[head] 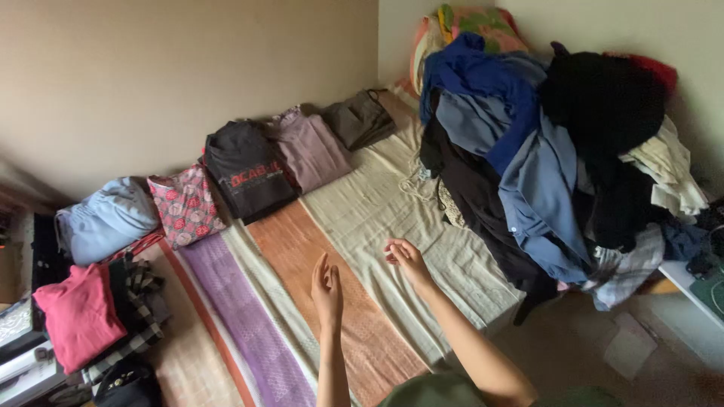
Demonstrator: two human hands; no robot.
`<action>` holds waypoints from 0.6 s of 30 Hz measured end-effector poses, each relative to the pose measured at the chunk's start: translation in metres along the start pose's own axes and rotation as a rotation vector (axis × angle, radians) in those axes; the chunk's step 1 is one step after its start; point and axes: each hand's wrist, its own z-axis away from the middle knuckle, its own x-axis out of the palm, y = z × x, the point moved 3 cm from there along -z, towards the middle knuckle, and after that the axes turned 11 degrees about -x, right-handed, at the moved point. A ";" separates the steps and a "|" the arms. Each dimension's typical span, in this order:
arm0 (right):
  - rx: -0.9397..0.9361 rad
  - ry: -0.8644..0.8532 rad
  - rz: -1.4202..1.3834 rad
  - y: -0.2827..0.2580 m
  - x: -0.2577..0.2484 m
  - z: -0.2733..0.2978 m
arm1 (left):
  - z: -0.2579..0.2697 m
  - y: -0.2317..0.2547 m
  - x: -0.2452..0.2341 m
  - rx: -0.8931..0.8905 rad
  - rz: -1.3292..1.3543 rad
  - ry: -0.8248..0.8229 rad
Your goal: The person folds a blue skirt and a striped shirt on a bed, then places them into a row of other folded clothes.
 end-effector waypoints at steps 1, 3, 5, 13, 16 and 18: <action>0.006 0.007 -0.005 -0.004 -0.004 0.001 | 0.005 0.007 0.004 -0.005 -0.009 -0.004; 0.014 0.033 0.032 -0.012 -0.015 0.003 | 0.015 0.020 0.018 -0.033 -0.125 -0.031; 0.025 0.021 0.052 -0.021 -0.026 0.004 | 0.011 0.013 0.035 -0.002 -0.117 -0.036; 0.029 -0.110 0.016 -0.010 -0.116 -0.032 | 0.013 -0.002 0.140 0.052 0.004 0.031; 0.012 -0.153 0.020 -0.017 -0.147 -0.047 | 0.032 0.010 0.181 0.003 -0.065 0.077; 0.155 -0.084 0.126 -0.026 -0.159 -0.057 | 0.032 0.008 0.202 -0.001 -0.170 0.123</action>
